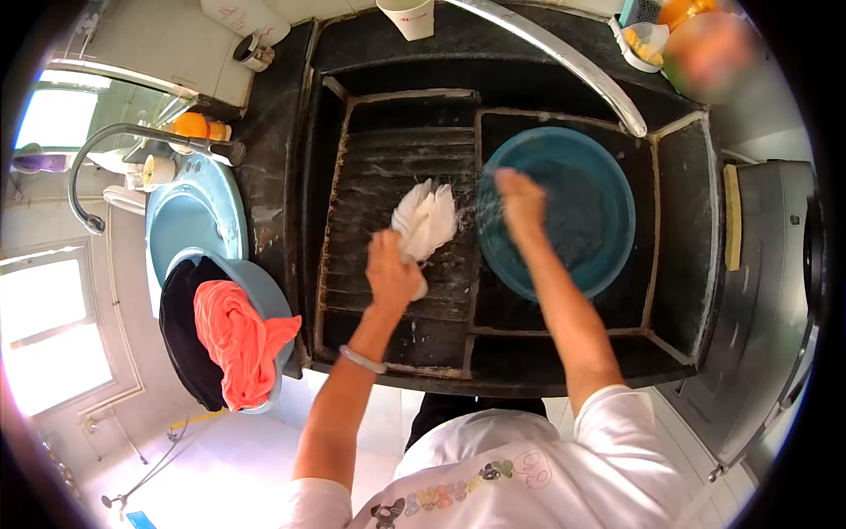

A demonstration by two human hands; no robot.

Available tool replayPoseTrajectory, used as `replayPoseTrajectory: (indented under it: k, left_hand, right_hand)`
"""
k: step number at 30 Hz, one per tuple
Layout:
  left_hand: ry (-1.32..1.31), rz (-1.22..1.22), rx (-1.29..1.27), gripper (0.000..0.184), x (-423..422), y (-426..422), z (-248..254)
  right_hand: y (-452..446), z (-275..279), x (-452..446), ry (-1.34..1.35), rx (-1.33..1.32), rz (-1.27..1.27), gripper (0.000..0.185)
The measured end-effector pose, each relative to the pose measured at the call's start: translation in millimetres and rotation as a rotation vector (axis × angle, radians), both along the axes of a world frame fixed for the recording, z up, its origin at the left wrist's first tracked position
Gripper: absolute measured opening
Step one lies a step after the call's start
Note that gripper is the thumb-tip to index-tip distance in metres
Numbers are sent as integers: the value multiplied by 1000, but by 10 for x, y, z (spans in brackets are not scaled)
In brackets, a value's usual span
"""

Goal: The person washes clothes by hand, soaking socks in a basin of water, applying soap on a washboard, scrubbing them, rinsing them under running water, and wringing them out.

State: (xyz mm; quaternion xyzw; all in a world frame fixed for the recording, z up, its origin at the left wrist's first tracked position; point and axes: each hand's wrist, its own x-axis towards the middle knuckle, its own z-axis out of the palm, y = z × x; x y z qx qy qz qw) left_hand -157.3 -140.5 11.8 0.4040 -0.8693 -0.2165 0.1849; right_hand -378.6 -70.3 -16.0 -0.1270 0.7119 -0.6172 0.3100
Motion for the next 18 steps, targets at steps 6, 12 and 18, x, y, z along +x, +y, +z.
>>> replayPoseTrajectory:
  k: [6, 12, 18]
  left_hand:
    - [-451, -423, -236, 34, -44, -2, 505]
    - [-310, -61, 104, 69, -72, 179, 422]
    - [-418, 51, 167, 97, 122, 364, -3]
  right_hand:
    - [900, -958, -654, -698, -32, -337, 51]
    - [-184, 169, 312, -645, -309, 590, 42]
    - [-432, -304, 786, 881, 90, 530, 39]
